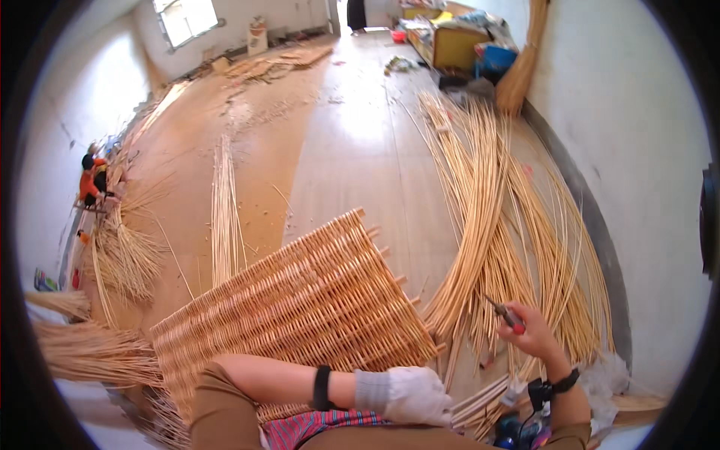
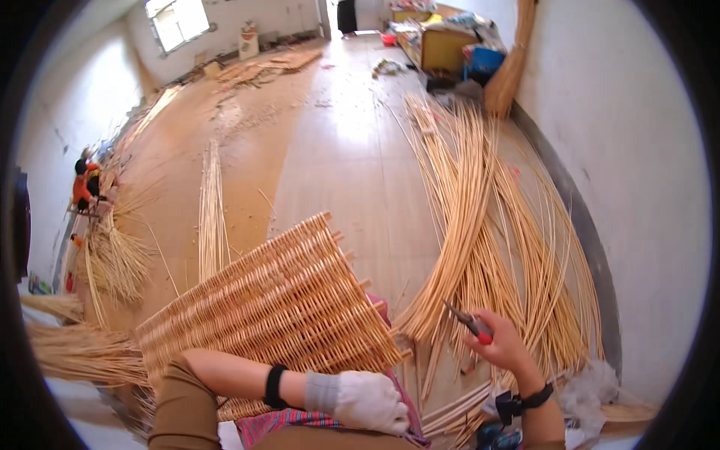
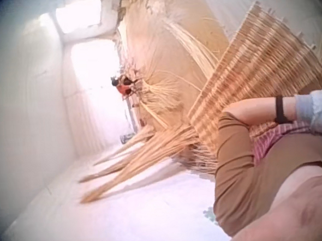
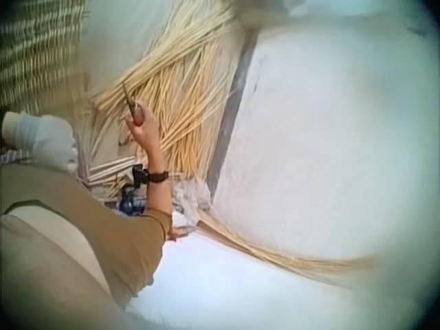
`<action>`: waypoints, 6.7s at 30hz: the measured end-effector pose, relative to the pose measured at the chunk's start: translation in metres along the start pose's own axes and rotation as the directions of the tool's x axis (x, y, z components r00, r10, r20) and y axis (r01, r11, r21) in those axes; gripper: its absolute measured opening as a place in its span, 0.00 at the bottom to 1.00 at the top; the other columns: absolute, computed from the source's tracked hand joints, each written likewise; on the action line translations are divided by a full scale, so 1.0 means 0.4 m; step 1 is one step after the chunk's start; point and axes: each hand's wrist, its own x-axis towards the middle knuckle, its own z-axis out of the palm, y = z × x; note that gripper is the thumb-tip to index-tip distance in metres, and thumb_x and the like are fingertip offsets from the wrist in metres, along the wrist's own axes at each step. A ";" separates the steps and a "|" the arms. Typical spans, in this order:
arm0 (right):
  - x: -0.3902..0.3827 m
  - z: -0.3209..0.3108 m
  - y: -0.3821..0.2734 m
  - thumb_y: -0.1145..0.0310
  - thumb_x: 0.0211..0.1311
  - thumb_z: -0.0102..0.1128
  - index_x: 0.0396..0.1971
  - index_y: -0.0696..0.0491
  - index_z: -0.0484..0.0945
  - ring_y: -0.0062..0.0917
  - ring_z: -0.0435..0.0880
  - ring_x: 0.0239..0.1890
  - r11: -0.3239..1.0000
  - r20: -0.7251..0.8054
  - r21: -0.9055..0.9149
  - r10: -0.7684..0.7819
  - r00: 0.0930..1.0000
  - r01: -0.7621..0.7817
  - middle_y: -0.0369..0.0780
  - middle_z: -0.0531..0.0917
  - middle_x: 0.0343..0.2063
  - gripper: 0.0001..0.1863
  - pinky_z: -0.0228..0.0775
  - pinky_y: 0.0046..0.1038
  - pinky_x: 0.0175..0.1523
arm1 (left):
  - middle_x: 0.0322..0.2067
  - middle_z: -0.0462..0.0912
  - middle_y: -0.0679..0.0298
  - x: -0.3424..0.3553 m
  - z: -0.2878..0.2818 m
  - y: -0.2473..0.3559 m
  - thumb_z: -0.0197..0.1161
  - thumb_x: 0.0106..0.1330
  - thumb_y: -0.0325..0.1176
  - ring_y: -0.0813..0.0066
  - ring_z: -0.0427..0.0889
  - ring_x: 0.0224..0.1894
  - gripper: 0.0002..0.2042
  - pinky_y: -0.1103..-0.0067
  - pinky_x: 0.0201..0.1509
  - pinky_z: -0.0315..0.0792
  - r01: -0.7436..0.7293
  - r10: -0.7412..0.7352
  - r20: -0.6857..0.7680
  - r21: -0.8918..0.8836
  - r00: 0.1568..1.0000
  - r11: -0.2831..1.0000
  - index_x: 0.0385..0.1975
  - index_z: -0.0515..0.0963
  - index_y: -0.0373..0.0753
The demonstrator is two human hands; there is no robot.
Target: The recorder weaves a flat wicker mat, measures its length with a tape measure, and trims the excess reeds with snips.
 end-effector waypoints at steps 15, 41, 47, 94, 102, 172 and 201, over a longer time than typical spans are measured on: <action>0.030 0.336 0.086 0.64 0.70 0.66 0.51 0.53 0.76 0.13 0.78 0.34 0.670 -0.030 0.734 0.193 0.981 -0.109 0.31 0.80 0.31 0.15 0.72 0.21 0.41 | 0.66 0.75 0.56 -0.223 -0.080 -0.139 0.64 0.67 0.44 0.56 0.68 0.73 0.27 0.53 0.80 0.50 0.636 -0.493 -0.443 0.269 0.749 0.724 0.66 0.73 0.44; 0.051 0.595 0.204 0.60 0.74 0.60 0.43 0.52 0.76 0.25 0.85 0.31 0.330 0.225 0.886 0.308 0.924 -0.326 0.37 0.84 0.29 0.11 0.76 0.27 0.39 | 0.60 0.80 0.58 -0.160 0.216 -0.279 0.63 0.65 0.58 0.54 0.72 0.70 0.28 0.52 0.80 0.49 0.743 -0.573 -0.584 0.078 0.574 0.665 0.59 0.79 0.45; 0.069 0.578 0.282 0.55 0.70 0.66 0.42 0.51 0.78 0.19 0.83 0.32 0.320 0.301 0.881 0.189 0.935 -0.348 0.34 0.83 0.30 0.14 0.75 0.25 0.38 | 0.55 0.82 0.59 -0.140 0.188 -0.326 0.67 0.61 0.44 0.56 0.77 0.64 0.25 0.53 0.78 0.52 0.775 -0.630 -0.584 -0.002 0.512 0.632 0.58 0.76 0.46; 0.238 0.365 0.279 0.43 0.63 0.66 0.38 0.48 0.77 0.44 0.86 0.34 0.999 0.277 0.024 -0.038 0.960 0.032 0.47 0.83 0.26 0.22 0.75 0.44 0.39 | 0.46 0.84 0.60 -0.100 0.172 -0.329 0.61 0.71 0.32 0.55 0.79 0.59 0.13 0.50 0.76 0.58 0.783 -0.558 -0.697 0.010 0.451 0.621 0.54 0.77 0.41; 0.276 0.471 0.233 0.44 0.61 0.69 0.59 0.49 0.74 0.42 0.81 0.49 0.931 0.049 0.268 -0.271 0.961 0.248 0.44 0.83 0.44 0.33 0.70 0.41 0.57 | 0.58 0.80 0.52 -0.105 0.180 -0.317 0.55 0.76 0.31 0.41 0.68 0.70 0.18 0.49 0.77 0.53 0.842 -0.519 -0.803 -0.040 0.293 0.537 0.62 0.71 0.34; 0.653 0.574 0.031 0.50 0.68 0.61 0.65 0.56 0.69 0.46 0.76 0.62 0.830 0.158 0.399 -0.481 0.862 0.390 0.52 0.79 0.58 0.33 0.66 0.40 0.67 | 0.48 0.87 0.72 -0.107 0.156 -0.282 0.77 0.54 0.41 0.75 0.80 0.36 0.16 0.72 0.42 0.74 0.763 -0.532 -0.718 -0.003 0.448 0.647 0.42 0.85 0.48; 0.790 0.558 -0.063 0.47 0.64 0.66 0.66 0.54 0.71 0.45 0.80 0.53 0.816 -0.001 0.223 -0.547 0.837 0.534 0.51 0.81 0.50 0.37 0.69 0.41 0.62 | 0.49 0.88 0.70 -0.118 0.177 -0.293 0.73 0.59 0.43 0.76 0.84 0.35 0.16 0.74 0.39 0.75 0.762 -0.563 -0.708 -0.053 0.427 0.645 0.46 0.85 0.49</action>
